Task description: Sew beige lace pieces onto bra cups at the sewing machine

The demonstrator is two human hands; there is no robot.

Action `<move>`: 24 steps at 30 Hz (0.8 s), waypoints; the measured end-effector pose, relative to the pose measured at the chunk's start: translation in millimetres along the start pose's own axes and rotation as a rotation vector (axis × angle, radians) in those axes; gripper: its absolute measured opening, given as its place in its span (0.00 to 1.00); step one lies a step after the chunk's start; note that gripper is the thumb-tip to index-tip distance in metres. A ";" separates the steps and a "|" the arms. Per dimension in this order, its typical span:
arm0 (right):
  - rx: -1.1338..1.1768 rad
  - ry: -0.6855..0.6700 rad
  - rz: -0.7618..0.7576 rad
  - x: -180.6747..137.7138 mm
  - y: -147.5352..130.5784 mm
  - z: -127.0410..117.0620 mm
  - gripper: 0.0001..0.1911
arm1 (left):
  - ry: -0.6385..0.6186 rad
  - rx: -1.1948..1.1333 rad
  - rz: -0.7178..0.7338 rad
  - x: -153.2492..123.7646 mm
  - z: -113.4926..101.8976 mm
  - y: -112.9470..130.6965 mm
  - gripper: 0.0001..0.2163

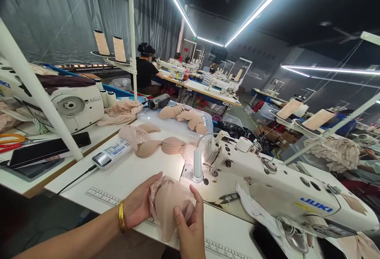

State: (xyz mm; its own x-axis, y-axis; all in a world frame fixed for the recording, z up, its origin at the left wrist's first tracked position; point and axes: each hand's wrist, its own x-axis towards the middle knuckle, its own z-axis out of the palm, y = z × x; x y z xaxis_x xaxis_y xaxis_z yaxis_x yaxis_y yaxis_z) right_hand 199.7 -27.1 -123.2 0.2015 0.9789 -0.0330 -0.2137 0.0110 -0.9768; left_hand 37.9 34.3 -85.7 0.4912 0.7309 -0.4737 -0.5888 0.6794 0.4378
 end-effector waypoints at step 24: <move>0.125 -0.014 0.038 7.8 14.8 -12.1 0.42 | 0.071 0.102 0.139 7.9 15.6 -5.0 0.17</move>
State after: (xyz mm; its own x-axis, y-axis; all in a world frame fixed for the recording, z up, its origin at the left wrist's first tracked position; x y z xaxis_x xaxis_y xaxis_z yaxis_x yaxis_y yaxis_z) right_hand 209.6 -21.7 -140.5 0.1781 0.9818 -0.0659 -0.3387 -0.0017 -0.9409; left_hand 54.7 37.7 -79.7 0.3603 0.8146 -0.4546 -0.5783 0.5774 0.5763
